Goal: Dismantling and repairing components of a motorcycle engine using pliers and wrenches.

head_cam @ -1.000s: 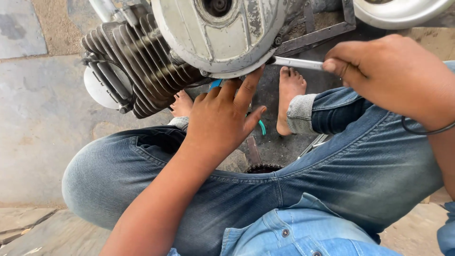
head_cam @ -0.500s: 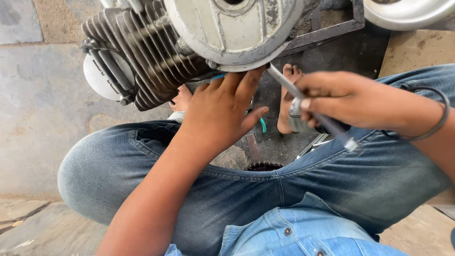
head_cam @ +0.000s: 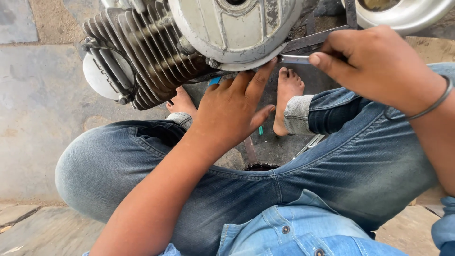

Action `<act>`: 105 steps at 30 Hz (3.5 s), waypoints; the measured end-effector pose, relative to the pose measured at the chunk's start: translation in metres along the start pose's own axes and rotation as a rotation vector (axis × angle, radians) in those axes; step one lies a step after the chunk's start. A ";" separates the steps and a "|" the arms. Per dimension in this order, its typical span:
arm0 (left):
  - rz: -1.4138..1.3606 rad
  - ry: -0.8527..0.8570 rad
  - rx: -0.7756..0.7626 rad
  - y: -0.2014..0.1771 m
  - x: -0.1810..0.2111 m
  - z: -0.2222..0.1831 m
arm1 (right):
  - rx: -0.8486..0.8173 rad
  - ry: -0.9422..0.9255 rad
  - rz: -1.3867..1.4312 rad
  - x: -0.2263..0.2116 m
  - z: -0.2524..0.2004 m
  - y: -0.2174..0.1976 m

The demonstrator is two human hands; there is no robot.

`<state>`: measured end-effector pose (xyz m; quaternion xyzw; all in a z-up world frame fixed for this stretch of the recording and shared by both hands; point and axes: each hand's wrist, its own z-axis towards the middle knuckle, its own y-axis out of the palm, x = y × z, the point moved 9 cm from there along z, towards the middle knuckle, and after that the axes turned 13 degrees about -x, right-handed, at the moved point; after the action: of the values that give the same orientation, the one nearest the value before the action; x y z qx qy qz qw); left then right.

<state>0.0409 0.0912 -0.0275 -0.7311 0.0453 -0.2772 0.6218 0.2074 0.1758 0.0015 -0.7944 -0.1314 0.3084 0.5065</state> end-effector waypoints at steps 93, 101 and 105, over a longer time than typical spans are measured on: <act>0.102 0.019 -0.003 -0.008 -0.005 0.004 | -0.111 0.273 1.792 -0.077 -0.045 0.140; 0.131 -0.115 -0.153 0.012 -0.014 0.005 | -0.504 0.384 2.010 -0.056 -0.031 0.243; 0.173 -0.111 -0.144 0.015 -0.012 0.005 | -0.494 0.423 2.023 -0.048 -0.027 0.255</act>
<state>0.0373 0.0969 -0.0462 -0.7813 0.0934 -0.1779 0.5909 0.1600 0.0161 -0.1989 -0.6524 0.6221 0.4067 -0.1482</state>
